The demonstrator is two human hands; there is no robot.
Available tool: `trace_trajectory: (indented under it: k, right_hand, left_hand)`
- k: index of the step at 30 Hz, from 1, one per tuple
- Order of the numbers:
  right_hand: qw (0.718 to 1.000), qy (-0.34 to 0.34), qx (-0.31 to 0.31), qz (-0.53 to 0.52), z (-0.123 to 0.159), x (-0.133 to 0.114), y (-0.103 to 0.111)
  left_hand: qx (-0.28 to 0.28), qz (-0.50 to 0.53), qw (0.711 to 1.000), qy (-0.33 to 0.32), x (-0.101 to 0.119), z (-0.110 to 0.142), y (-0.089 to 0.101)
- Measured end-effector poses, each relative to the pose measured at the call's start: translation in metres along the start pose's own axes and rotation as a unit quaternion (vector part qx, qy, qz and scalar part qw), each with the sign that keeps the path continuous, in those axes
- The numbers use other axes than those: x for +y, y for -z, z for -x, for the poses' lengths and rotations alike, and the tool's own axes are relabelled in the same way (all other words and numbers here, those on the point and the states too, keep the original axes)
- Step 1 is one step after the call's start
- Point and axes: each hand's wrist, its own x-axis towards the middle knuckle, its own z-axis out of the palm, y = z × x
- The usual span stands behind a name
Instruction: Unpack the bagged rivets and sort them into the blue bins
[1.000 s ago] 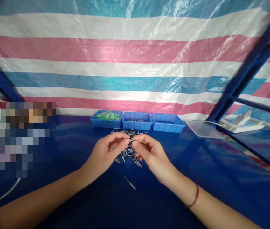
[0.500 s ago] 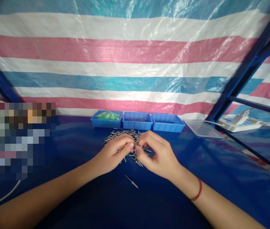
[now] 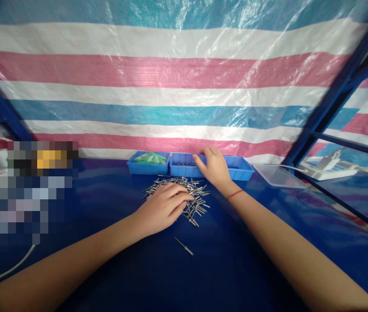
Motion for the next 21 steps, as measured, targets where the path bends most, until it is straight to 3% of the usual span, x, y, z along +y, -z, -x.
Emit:
trace_trajectory:
  k: [4,9,21]
  right_hand:
    - [0.999,-0.027,0.0,-0.021,0.033,-0.01,0.017]
    - [0.987,-0.107,-0.049,-0.111,0.065,-0.02,0.027]
    - [0.982,-0.106,-0.056,-0.145,0.066,-0.032,0.027]
  left_hand:
    - [-0.037,-0.003,0.999,-0.024,0.008,-0.009,-0.003]
    - [-0.096,-0.046,0.994,-0.037,0.013,-0.027,-0.008]
    - [-0.156,-0.08,0.984,0.021,0.013,-0.029,-0.006]
